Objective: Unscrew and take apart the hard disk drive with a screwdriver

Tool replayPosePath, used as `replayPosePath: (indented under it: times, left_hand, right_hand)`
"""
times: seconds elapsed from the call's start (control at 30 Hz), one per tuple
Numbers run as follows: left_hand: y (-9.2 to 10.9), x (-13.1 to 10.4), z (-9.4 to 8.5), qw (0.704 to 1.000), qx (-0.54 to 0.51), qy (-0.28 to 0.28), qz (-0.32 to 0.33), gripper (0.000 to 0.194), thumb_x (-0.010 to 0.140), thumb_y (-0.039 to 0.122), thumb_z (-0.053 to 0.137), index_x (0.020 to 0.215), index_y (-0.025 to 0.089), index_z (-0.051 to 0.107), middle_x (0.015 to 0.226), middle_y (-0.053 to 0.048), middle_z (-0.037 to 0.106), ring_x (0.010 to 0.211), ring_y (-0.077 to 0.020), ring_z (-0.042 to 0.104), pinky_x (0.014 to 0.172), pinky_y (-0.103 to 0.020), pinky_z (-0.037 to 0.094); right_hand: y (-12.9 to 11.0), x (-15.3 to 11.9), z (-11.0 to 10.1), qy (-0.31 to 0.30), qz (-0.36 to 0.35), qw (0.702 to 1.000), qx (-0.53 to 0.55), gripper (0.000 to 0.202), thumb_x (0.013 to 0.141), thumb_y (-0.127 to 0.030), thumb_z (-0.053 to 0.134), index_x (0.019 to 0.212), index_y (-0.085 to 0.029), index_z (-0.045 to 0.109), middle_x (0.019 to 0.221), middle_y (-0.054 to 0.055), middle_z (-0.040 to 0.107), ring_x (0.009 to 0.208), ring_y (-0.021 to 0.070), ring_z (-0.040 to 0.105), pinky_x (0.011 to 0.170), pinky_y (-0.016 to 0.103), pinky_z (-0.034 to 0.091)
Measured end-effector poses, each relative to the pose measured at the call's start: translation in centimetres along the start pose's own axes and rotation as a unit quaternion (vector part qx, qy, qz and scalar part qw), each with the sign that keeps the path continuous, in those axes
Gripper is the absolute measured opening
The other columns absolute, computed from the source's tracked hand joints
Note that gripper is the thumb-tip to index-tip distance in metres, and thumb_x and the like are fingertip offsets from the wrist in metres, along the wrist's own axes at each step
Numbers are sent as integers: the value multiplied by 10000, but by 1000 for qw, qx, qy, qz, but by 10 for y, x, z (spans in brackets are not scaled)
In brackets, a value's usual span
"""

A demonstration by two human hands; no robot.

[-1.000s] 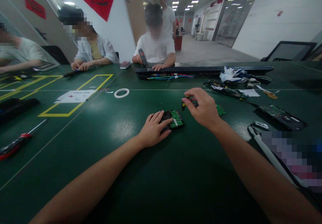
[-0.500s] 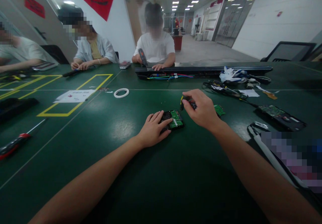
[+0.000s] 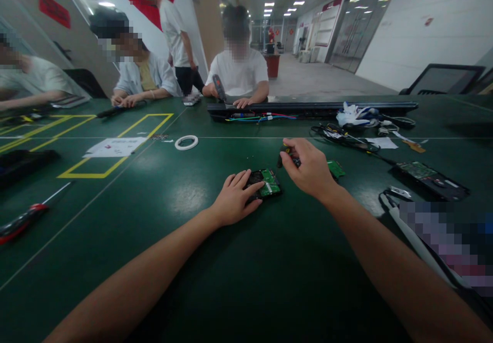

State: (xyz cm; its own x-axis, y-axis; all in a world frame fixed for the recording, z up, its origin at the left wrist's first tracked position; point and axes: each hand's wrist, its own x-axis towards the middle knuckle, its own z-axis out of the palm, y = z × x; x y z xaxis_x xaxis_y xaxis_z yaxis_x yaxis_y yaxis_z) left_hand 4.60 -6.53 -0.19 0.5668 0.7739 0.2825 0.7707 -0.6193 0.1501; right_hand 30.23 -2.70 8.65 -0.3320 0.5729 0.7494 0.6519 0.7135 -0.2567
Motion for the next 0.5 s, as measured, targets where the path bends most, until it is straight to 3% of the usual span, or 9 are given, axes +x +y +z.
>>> replayPosePath:
  times: [0.17,0.37,0.5]
  left_hand:
    - [0,0,0,1000,9,-5,0,542,1022,505,570,1532,331,515,1686,-138,313,1542,-390,305,1199,-627,294]
    - [0,0,1,1000,5,-6,-1,546,1022,507,572,1539,344,504,1689,-122,309,1538,-387,307,1205,-632,283]
    - [0,0,0,1000,7,-7,1,546,1022,502,574,1540,344,501,1687,-126,311,1541,-386,304,1204,-631,286]
  right_hand:
    - [1,1,-1,4,-17,1000,-4,203,979,-267,606,1176,-223,624,1172,139,712,1111,316,675,979,513,541]
    - [0,0,0,15,6,1000,7,177,957,-310,674,1102,-229,614,1070,109,712,960,281,698,843,453,585]
    - [-1,0,-1,14,-18,1000,-4,164,974,-314,650,1108,-223,622,1070,114,715,988,288,688,885,464,566]
